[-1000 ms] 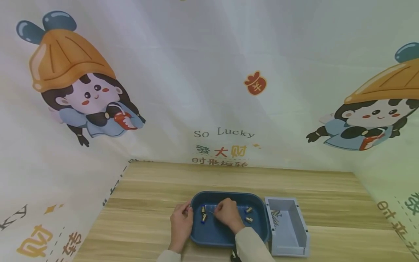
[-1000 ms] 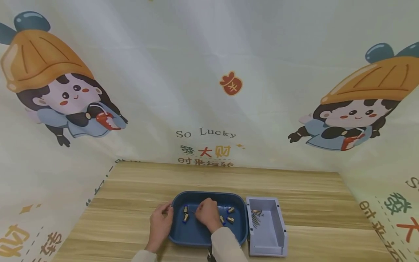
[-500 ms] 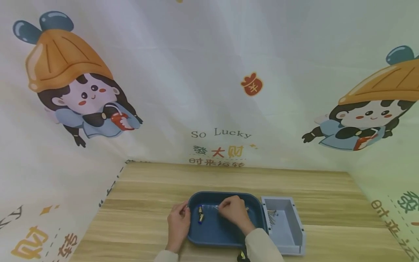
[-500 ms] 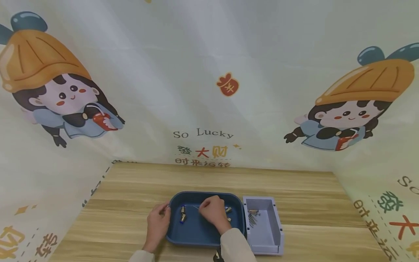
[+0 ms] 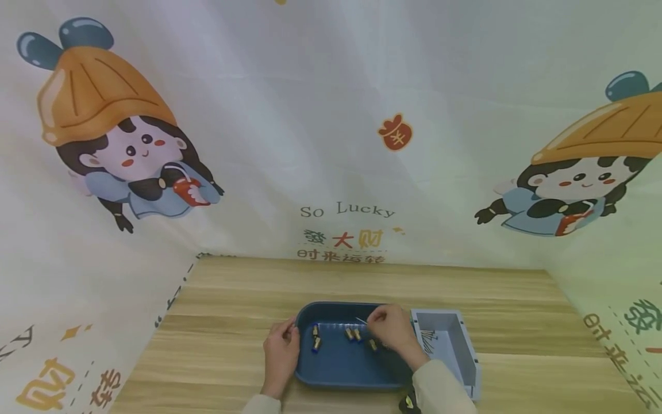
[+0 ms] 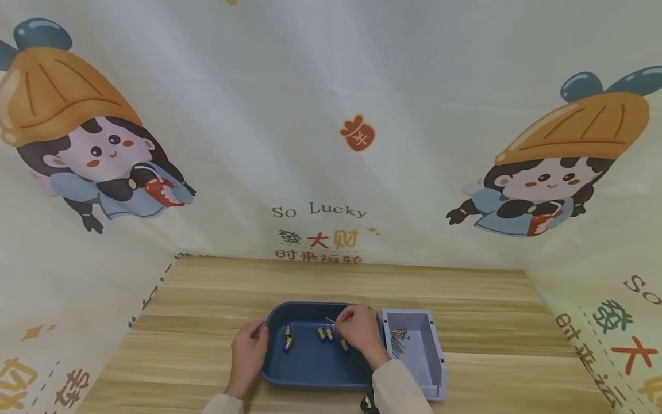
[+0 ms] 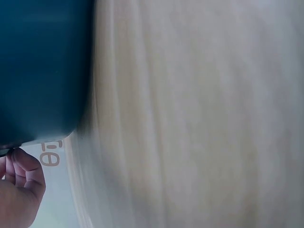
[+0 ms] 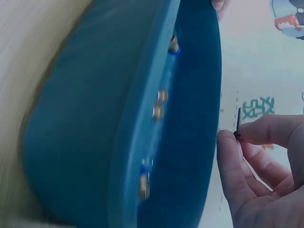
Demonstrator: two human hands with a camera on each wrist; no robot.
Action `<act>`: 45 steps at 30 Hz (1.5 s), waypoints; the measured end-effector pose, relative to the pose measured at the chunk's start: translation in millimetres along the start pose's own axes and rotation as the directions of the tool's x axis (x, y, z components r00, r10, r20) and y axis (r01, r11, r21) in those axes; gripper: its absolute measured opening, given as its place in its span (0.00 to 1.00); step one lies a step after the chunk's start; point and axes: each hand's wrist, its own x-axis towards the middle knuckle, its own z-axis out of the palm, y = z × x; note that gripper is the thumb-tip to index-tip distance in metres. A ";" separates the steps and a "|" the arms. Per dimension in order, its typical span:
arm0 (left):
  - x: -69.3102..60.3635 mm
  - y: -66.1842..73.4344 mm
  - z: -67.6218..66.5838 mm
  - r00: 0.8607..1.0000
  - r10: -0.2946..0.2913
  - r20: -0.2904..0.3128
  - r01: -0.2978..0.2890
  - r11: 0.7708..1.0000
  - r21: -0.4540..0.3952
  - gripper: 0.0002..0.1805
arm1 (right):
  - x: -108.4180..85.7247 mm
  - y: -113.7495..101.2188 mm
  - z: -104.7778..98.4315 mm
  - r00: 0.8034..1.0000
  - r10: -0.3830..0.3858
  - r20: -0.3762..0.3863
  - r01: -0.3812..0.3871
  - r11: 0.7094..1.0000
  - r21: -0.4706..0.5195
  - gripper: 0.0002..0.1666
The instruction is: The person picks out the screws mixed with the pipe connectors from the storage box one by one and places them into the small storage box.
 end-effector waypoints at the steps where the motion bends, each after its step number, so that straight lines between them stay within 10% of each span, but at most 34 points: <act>1: 0.4 0.3 0.1 1.000 -0.005 0.003 0.005 1.000 0.001 0.14 | 0.1 1.8 -3.4 1.000 0.006 -0.008 -0.006 1.000 -0.011 0.03; 22: 1.0 1.2 -0.7 1.000 -0.011 0.019 0.010 1.000 0.009 0.14 | -20.6 45.1 -65.3 0.985 0.128 -0.113 -0.137 0.988 -0.073 0.05; 45: -0.1 -0.9 0.4 1.000 0.010 0.004 -0.010 1.000 -0.005 0.14 | -31.1 87.5 -49.9 0.979 0.117 -0.164 -0.149 0.970 -0.193 0.05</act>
